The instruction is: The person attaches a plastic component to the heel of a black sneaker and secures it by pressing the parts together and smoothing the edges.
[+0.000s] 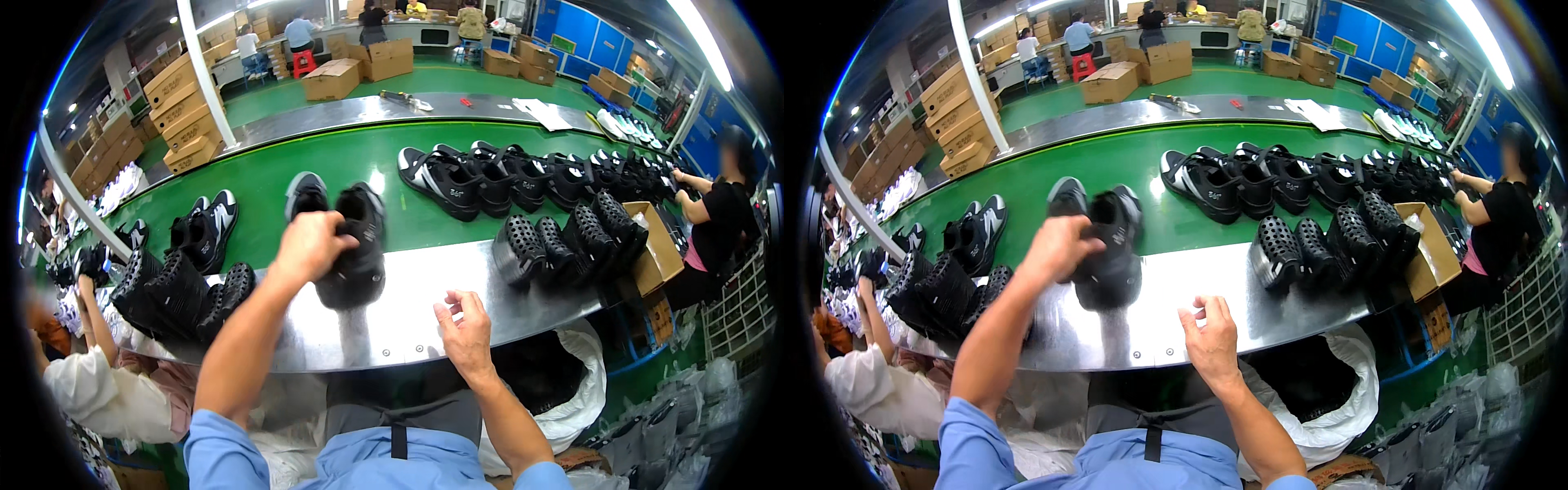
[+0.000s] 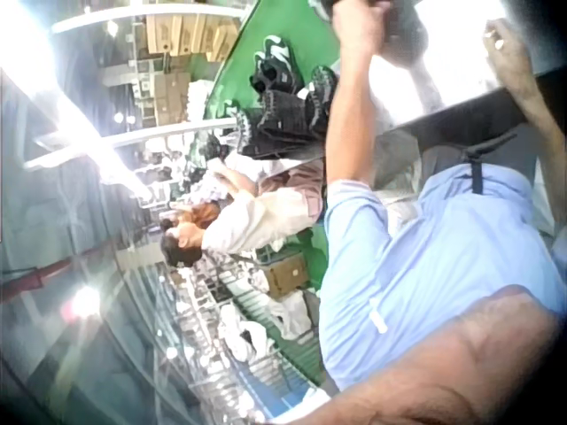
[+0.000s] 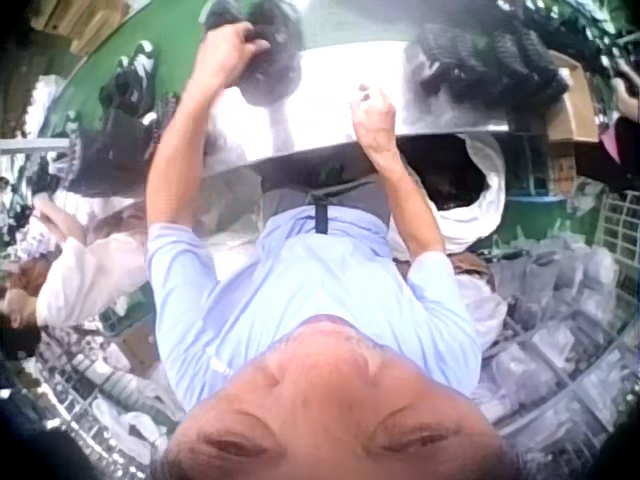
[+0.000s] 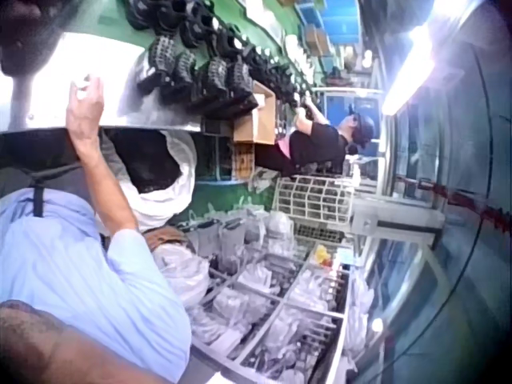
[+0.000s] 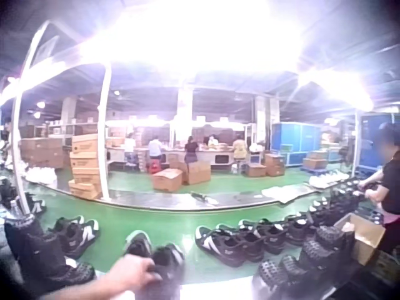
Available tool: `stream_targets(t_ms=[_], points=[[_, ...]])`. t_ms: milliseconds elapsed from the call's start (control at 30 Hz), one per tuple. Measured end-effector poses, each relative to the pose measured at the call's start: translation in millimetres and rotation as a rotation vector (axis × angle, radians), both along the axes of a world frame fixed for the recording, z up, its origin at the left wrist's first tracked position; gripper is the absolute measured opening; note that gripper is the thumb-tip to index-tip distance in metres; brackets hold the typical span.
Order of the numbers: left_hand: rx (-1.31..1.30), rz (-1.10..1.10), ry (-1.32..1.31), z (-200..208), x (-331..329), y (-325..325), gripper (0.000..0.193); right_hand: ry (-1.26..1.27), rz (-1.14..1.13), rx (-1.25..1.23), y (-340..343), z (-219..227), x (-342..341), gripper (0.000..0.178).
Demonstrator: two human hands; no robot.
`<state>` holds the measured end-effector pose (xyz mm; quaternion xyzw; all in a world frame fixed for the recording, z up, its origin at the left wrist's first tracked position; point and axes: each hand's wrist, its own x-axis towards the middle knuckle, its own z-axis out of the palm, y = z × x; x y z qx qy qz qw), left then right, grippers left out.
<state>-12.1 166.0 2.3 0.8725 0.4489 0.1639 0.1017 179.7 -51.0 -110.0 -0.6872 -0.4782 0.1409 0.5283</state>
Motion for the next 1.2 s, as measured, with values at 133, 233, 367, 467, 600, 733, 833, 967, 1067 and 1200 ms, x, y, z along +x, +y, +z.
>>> stream_targets(t_ms=[133,233,367,467,600,733,833,967,1067,1200], points=[[-0.002,0.142,0.218,-8,-48,81,0.046,-0.321,-0.058,0.006,39,36,8,0.045],[0.237,0.365,0.411,4,-5,31,0.057,-0.573,-0.161,-0.043,109,54,57,0.055],[0.341,-0.21,-0.124,-86,-5,-19,0.045,-0.762,-0.357,-0.564,217,58,129,0.056],[0.145,-0.108,-0.193,-130,-15,-70,0.046,-0.83,-0.137,-0.903,240,70,151,0.055],[0.099,-0.081,-0.319,-146,-18,-78,0.04,-0.925,-0.021,-0.968,260,70,178,0.05],[0.092,-0.116,-0.341,-142,-18,-77,0.044,-0.991,0.144,-0.794,264,87,137,0.046],[0.124,-0.114,-0.41,-145,-29,-77,0.049,-0.856,0.12,-0.738,226,102,74,0.042],[0.14,-0.115,-0.543,-138,-32,-78,0.064,-0.871,0.247,-0.641,123,111,15,0.033],[0.096,-0.133,-0.718,-96,-14,-90,0.063,-0.938,0.249,-0.473,52,96,-35,0.034],[-0.017,-0.018,-0.511,-84,-28,-88,0.047,-0.747,0.444,-0.065,-1,96,-56,0.049]])
